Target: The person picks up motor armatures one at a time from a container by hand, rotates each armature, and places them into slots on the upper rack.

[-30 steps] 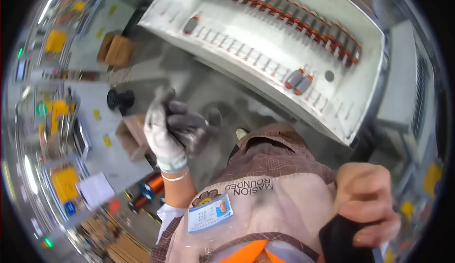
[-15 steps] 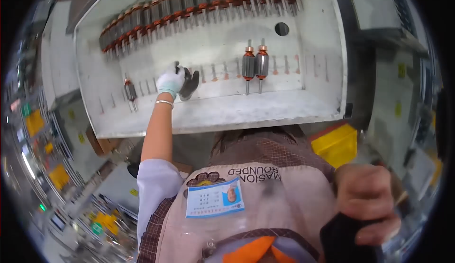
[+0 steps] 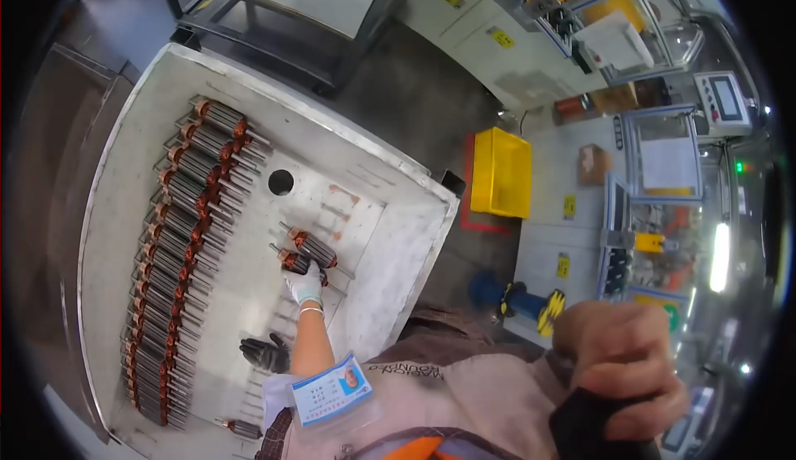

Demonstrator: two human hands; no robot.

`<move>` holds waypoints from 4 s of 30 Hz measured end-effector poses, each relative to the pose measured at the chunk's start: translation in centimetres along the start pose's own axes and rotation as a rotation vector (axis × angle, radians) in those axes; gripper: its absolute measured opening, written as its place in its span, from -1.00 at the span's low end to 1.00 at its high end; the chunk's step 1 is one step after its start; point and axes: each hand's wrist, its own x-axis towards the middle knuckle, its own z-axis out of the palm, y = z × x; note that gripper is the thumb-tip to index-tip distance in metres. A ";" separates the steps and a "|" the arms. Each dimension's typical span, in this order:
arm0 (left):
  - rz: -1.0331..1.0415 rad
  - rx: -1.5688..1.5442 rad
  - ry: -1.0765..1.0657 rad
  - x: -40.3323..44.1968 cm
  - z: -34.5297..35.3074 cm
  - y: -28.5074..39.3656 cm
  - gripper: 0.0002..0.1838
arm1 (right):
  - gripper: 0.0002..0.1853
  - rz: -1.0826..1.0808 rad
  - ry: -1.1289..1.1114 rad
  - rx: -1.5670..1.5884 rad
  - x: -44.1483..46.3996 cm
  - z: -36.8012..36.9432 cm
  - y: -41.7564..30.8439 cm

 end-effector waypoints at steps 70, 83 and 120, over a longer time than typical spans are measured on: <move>0.616 -0.470 -0.168 -23.0 -18.2 16.5 -0.43 | -0.50 -0.100 0.018 0.703 -3.2 -3.2 -8.1; 0.577 -0.769 -0.250 -22.3 -17.7 14.7 -0.38 | -0.50 -0.075 -0.038 0.676 -2.8 -2.8 -9.5; 1.037 -0.366 -0.081 -22.2 -18.8 14.7 -0.45 | -0.59 -0.032 -0.008 0.693 -3.4 -1.7 -9.9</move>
